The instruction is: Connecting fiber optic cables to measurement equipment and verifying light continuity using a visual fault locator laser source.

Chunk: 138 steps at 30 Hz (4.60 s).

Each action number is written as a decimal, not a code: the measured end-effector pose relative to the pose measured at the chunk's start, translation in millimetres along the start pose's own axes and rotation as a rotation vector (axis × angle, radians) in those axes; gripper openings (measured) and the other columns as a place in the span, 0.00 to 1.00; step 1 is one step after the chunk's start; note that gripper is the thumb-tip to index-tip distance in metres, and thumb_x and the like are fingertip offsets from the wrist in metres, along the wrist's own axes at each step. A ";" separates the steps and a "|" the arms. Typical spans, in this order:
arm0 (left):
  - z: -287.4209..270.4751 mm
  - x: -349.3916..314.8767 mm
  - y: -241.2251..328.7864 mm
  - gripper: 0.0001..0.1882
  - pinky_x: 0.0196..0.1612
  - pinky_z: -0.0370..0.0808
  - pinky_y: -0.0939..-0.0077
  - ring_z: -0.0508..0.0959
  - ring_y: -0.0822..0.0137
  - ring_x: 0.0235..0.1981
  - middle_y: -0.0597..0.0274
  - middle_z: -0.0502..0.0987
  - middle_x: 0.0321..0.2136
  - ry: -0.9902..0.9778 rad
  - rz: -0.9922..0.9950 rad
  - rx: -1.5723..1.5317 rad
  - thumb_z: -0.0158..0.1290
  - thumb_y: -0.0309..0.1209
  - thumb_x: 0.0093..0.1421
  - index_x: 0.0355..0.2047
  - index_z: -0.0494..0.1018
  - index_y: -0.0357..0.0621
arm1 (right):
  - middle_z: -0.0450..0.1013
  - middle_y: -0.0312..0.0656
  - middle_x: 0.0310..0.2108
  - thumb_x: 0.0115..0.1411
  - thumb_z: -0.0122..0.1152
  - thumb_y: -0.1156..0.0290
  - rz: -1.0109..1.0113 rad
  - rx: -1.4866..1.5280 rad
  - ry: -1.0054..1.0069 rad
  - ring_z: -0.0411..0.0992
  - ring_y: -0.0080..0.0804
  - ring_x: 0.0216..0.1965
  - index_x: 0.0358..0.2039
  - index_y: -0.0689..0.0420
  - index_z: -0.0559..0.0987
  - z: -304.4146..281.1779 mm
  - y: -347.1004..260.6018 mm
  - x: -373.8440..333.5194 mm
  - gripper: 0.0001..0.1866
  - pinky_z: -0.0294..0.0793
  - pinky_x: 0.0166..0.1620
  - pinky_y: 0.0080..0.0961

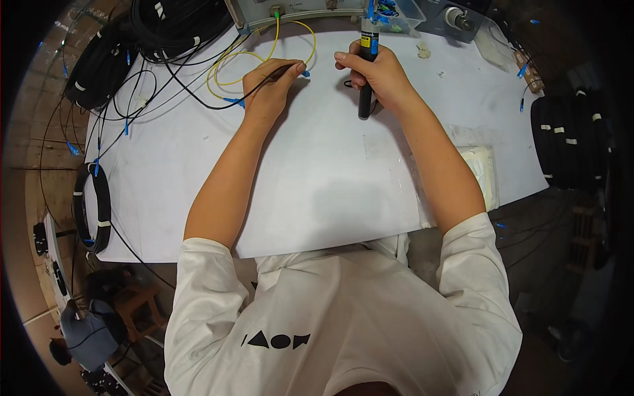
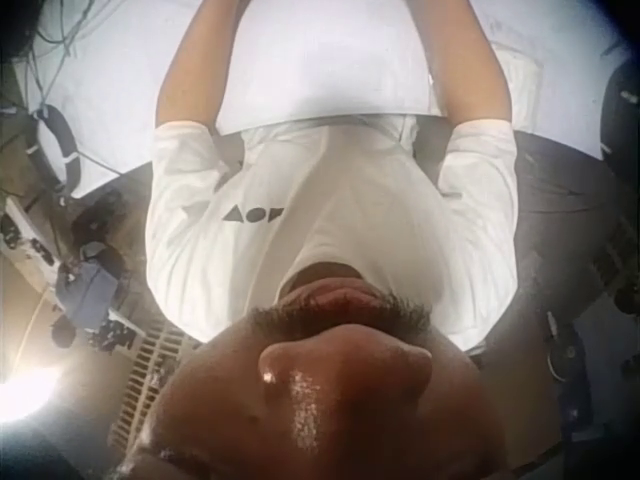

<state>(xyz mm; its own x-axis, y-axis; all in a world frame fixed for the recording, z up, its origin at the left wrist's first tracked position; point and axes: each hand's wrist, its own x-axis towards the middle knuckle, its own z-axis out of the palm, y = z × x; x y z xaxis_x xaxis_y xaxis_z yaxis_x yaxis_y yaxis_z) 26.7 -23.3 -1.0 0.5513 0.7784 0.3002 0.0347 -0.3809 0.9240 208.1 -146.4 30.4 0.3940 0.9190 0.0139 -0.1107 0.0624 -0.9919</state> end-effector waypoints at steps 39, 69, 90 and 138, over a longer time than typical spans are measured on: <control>-14.4 126.1 20.1 0.13 0.41 0.79 0.70 0.79 0.63 0.40 0.68 0.81 0.38 -0.130 0.988 0.771 0.61 0.21 0.49 0.36 0.81 0.49 | 0.65 0.30 0.15 0.57 0.69 0.64 0.030 -0.083 -0.022 0.60 0.16 0.15 0.25 0.57 0.73 -4.4 -6.5 1.5 0.15 0.58 0.20 0.17; -21.4 12.2 1.2 0.19 0.23 0.64 0.64 0.68 0.59 0.19 0.59 0.69 0.16 -0.066 0.517 0.656 0.61 0.36 0.58 0.17 0.68 0.41 | 0.72 0.35 0.22 0.58 0.69 0.62 0.046 -0.135 -0.041 0.62 0.16 0.17 0.28 0.60 0.76 -7.0 3.8 3.6 0.14 0.61 0.21 0.16; -19.1 16.1 -10.8 0.27 0.24 0.65 0.63 0.67 0.56 0.17 0.53 0.70 0.13 -0.100 0.025 0.628 0.55 0.51 0.63 0.19 0.73 0.37 | 0.72 0.35 0.23 0.59 0.67 0.62 0.052 -0.144 -0.029 0.61 0.15 0.17 0.30 0.58 0.75 -5.0 1.1 0.1 0.13 0.61 0.22 0.15; -42.7 13.5 -3.8 0.12 0.44 0.76 0.81 0.80 0.72 0.37 0.59 0.82 0.34 -0.398 -0.201 0.020 0.58 0.28 0.63 0.43 0.79 0.33 | 0.74 0.39 0.25 0.62 0.58 0.49 0.092 -0.033 -0.026 0.61 0.17 0.17 0.36 0.60 0.75 -0.7 -0.8 -2.4 0.22 0.61 0.22 0.16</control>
<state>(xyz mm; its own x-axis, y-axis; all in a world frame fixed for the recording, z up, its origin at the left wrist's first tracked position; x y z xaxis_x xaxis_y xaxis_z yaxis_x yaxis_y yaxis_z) -1.5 10.0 9.6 0.8095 0.5871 -0.0030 0.1882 -0.2546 0.9486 207.8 -149.0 31.1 0.3592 0.9302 -0.0750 -0.1149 -0.0357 -0.9927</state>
